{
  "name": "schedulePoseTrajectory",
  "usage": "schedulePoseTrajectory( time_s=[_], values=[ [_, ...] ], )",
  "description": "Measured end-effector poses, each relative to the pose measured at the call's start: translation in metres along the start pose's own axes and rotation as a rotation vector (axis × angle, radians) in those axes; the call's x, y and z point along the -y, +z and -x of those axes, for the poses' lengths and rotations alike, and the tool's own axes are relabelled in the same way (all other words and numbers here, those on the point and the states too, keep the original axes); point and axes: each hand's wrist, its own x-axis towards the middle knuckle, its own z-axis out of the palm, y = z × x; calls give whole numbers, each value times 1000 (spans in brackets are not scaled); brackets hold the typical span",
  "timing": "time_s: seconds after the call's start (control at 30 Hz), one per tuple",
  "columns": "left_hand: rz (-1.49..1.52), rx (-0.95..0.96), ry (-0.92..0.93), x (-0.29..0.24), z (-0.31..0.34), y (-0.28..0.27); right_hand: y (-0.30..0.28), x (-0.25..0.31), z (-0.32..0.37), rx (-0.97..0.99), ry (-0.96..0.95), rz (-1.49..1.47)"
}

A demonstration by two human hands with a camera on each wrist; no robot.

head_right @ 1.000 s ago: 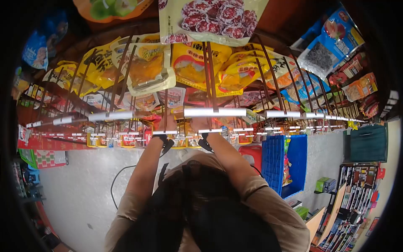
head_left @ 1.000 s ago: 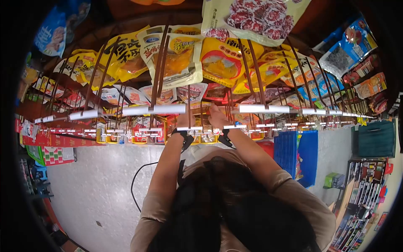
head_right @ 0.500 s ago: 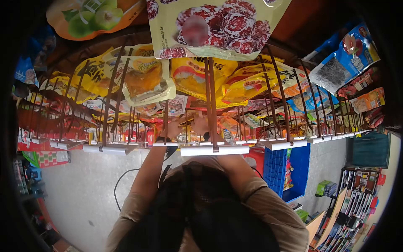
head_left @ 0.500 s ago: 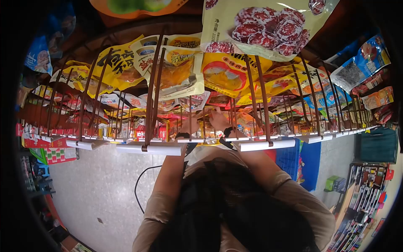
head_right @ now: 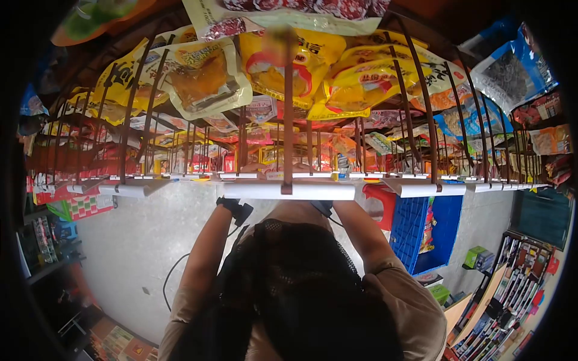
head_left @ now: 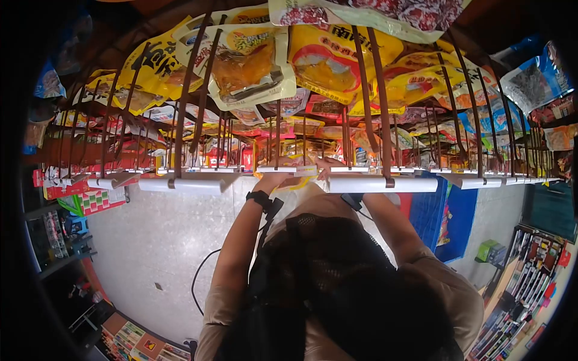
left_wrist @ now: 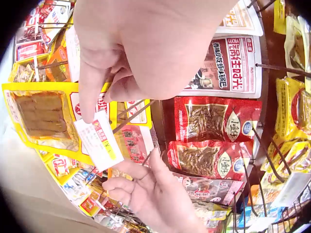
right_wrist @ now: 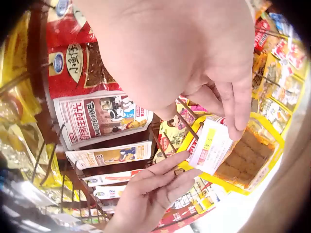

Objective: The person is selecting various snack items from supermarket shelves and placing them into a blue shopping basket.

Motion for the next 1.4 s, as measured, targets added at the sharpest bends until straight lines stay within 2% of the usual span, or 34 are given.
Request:
schedulePoseTrajectory(
  time_s=[0.07, 0.1, 0.17, 0.2, 0.3, 0.33, 0.37, 0.4, 0.43, 0.47, 0.53, 0.57, 0.63, 0.77, 0.83, 0.93, 1.03, 1.13, 1.23, 1.33, 1.4],
  values=[
    [270, -6, -258, -26, 7, 10, 7, -18, 22, 138, -223, 6],
    [115, 6, -247, -88, 24, 6, 7, -22, 24, 128, -232, -3],
    [57, -41, -262, -117, 38, 10, 6, -34, 21, 110, -250, -22],
    [155, -101, -290, -81, 34, 19, 6, -39, 19, 102, -258, -33],
    [-393, -125, -120, -38, 45, 28, 8, -54, 16, 84, -277, -65],
    [-483, -258, 239, -13, 45, 34, 19, -24, 30, 39, -121, -64],
    [-434, -300, 271, -14, 53, 39, 30, 9, 45, -6, 35, -70],
    [-386, -344, 302, -22, 65, 44, 28, -9, 29, -15, 117, -110],
    [-260, -335, 128, -62, 79, 47, 27, -27, 14, -28, 199, -151],
    [-274, -306, 53, -92, 86, 49, 25, -46, -1, -45, 280, -192],
    [-240, -259, -126, -71, 96, 53, 24, -56, -11, -119, 215, -54],
    [-259, -266, -218, -72, 102, 56, 31, -46, -2, -139, 130, -85],
    [-292, -348, -254, -83, 127, 69, 44, -31, 28, -187, -40, -159],
    [-352, -326, -140, -103, 170, 99, 58, -49, 69, -175, -26, -146],
    [-333, -312, -143, -132, 198, 125, 67, -76, 91, -194, -135, -190],
    [-359, -381, -108, -148, 241, 174, 69, -124, 133, -208, -224, -117],
    [-326, -511, 28, -163, 292, 225, 73, -163, 179, -141, -329, -104],
    [-147, -651, 263, -196, 355, 268, 98, -167, 266, 0, -372, -65],
    [302, -790, 353, -237, 407, 310, 124, -159, 344, 221, -491, 86],
    [567, -926, 319, -237, 426, 338, 120, -183, 380, 427, -308, 244],
    [724, -911, 298, -231, 431, 375, 119, -200, 417, 368, -339, 122]
  ],
)
